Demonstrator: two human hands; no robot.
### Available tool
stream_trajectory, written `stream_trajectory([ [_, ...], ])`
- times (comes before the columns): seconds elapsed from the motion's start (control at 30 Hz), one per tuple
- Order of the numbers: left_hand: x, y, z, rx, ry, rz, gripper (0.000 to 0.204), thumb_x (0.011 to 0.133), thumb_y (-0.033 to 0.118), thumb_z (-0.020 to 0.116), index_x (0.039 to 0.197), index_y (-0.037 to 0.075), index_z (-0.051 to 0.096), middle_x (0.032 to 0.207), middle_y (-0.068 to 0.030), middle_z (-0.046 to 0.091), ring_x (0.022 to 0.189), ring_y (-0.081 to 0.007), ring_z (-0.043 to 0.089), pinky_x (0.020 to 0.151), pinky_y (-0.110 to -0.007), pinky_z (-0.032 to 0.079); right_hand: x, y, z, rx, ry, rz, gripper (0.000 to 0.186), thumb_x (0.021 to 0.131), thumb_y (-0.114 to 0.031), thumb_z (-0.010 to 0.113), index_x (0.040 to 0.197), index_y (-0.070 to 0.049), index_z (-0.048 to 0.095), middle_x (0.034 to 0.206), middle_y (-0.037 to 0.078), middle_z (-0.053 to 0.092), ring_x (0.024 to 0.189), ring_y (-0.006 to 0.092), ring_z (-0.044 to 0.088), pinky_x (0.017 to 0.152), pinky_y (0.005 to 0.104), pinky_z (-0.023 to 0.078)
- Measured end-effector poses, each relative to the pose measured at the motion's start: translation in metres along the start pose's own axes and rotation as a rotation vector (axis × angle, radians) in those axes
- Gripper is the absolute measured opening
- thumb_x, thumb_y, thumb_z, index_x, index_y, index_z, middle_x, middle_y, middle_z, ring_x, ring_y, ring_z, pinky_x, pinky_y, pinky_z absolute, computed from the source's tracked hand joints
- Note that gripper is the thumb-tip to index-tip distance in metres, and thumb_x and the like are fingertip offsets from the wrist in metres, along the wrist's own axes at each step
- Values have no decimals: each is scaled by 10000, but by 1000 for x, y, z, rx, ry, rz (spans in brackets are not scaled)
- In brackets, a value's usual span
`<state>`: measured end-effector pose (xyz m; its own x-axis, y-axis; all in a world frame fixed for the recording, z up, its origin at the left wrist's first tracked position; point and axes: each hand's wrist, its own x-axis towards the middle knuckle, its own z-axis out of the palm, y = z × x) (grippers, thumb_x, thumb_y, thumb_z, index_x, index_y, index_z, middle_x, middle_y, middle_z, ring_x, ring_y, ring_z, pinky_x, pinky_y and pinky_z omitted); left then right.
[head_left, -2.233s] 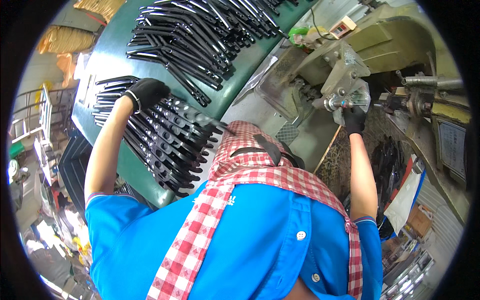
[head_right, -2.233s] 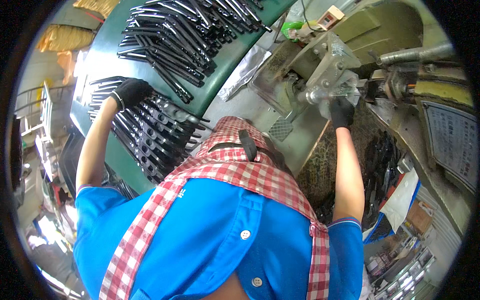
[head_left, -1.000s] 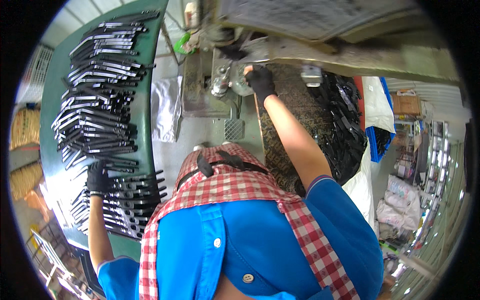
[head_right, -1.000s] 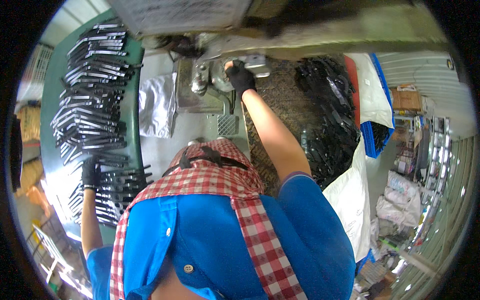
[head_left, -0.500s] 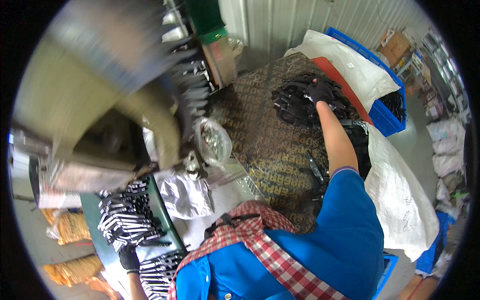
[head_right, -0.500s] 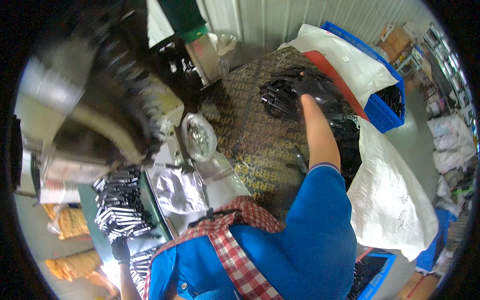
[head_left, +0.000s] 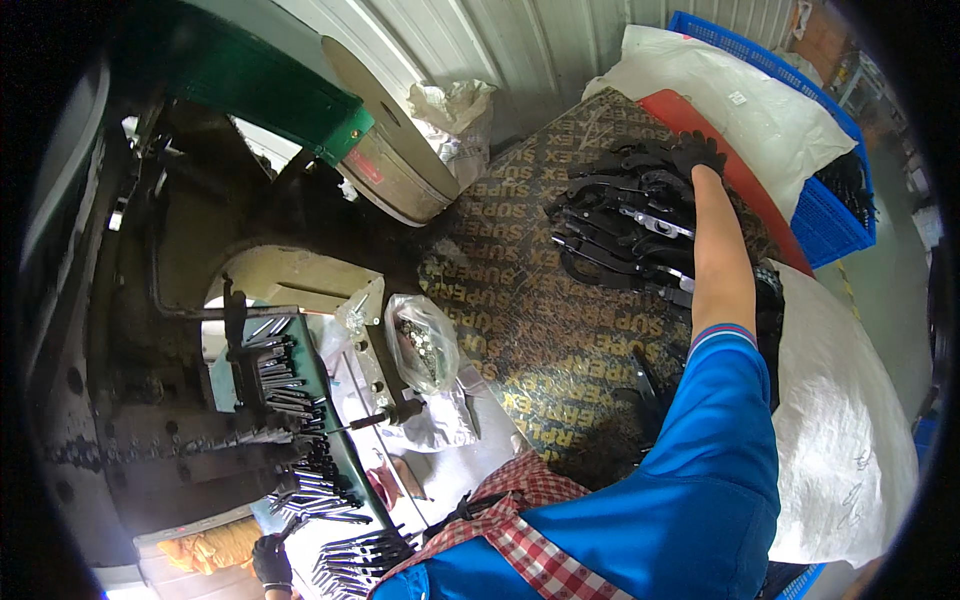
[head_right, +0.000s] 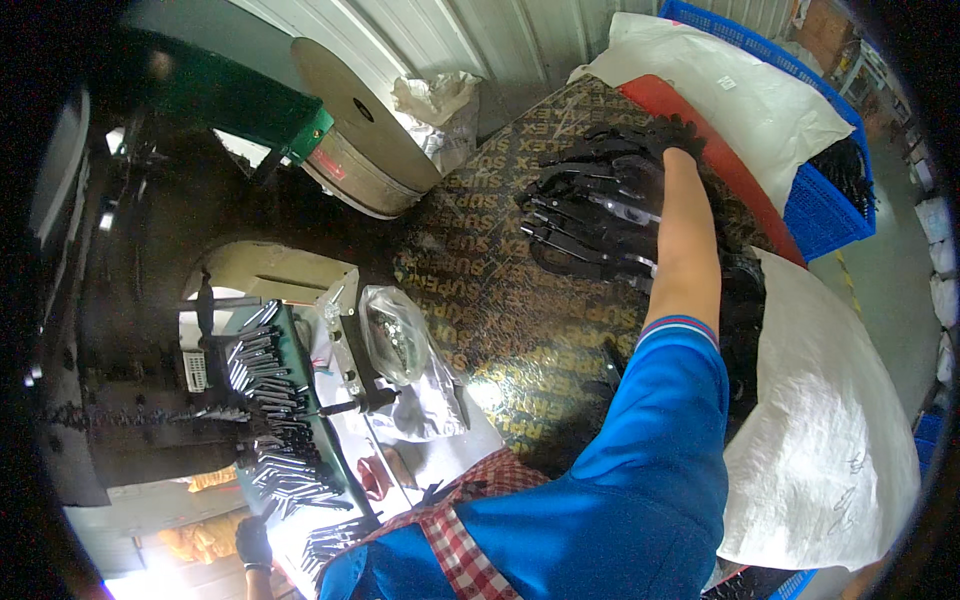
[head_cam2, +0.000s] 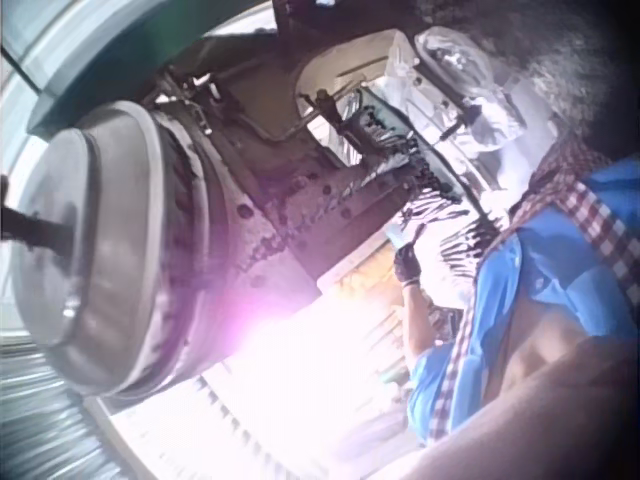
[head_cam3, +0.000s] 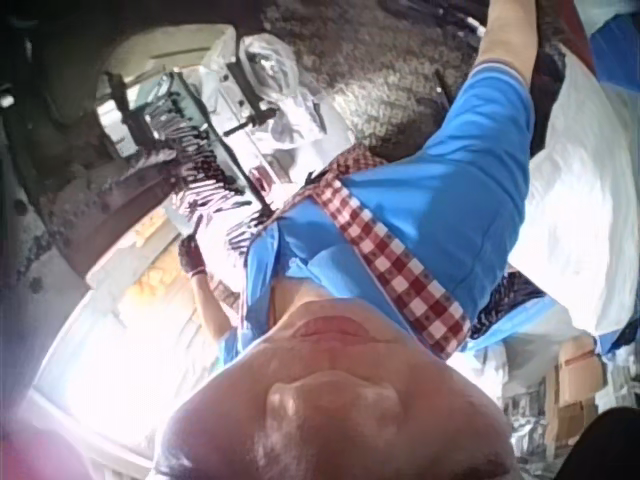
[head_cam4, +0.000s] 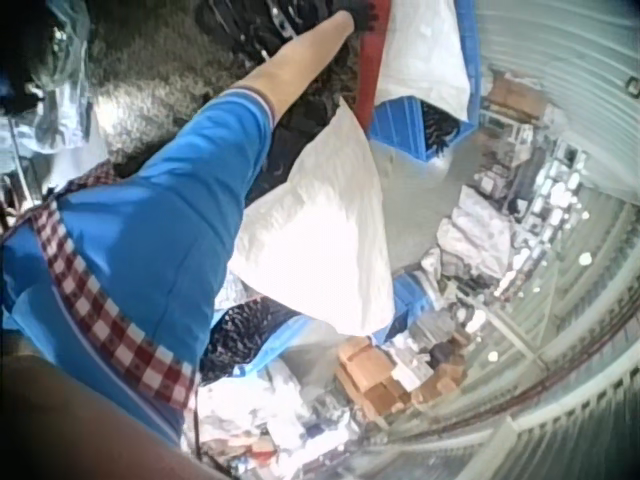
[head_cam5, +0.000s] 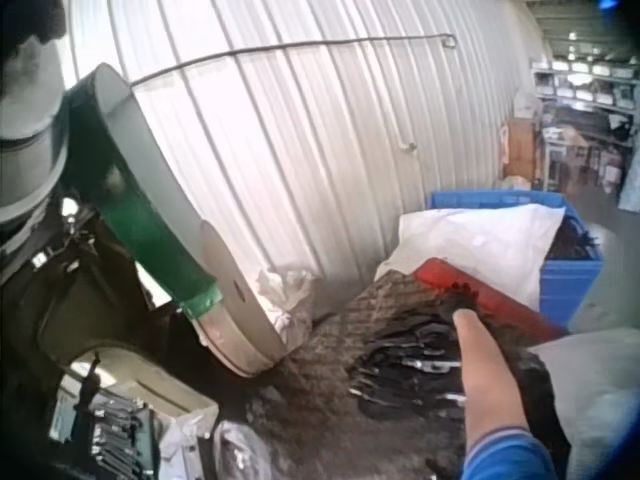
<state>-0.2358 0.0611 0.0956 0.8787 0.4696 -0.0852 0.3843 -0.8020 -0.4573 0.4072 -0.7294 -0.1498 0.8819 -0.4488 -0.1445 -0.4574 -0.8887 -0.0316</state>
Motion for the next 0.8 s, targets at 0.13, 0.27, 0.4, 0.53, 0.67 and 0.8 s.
stream_trajectory([
  [0.13, -3, -12, -3, 95, 16, 102, 141, 852, 198, 504, 810, 88, 582, 793, -111, 565, 775, -307, 569, 666, -433, 453, 31, 12, 48, 114, -12, -116, 690, 814, -582, 474, 1406, -251, 346, 1475, 51, 316, 1322, 294, 346, 1057, 530, 294],
  [0.27, 3, -5, -9, -9, -2, -17, 125, 782, 125, 585, 896, 82, 611, 860, -120, 592, 829, -337, 568, 707, -450, 453, -13, 3, 43, 199, -85, -261, 709, 804, -590, 491, 1400, -230, 357, 1400, 137, 411, 1256, 343, 424, 1022, 492, 354],
  [0.4, 30, -31, 25, -47, 153, 146, 204, 770, 93, 613, 973, 70, 615, 896, -137, 599, 834, -357, 573, 699, -458, 455, -54, 12, 78, 220, 7, -305, 572, 823, -418, 569, 1328, -180, 440, 1292, 200, 498, 1186, 385, 478, 988, 464, 393],
  [0.53, 46, -14, 29, -210, 183, 110, 205, 808, 100, 578, 1007, 70, 612, 910, -141, 598, 866, -355, 565, 720, -450, 451, -111, -8, 71, 226, 63, -403, 562, 797, -359, 609, 1314, -196, 458, 1293, 188, 484, 1165, 367, 493, 975, 453, 402],
  [0.67, 67, -20, 45, -289, 264, 193, 198, 819, 86, 560, 1008, 68, 618, 924, -135, 594, 883, -347, 557, 760, -435, 446, -162, -12, 57, 528, -34, -409, 482, 794, -337, 613, 1236, -157, 544, 1218, 146, 563, 1120, 327, 535, 951, 399, 426],
  [0.8, 68, -19, 48, -382, 229, 211, 209, 846, 123, 546, 1029, 43, 607, 983, -146, 599, 938, -345, 561, 818, -431, 442, -207, -28, 12, 367, -205, -612, 323, 770, -319, 628, 1003, -100, 668, 1007, 163, 643, 987, 298, 605, 832, 377, 477],
])
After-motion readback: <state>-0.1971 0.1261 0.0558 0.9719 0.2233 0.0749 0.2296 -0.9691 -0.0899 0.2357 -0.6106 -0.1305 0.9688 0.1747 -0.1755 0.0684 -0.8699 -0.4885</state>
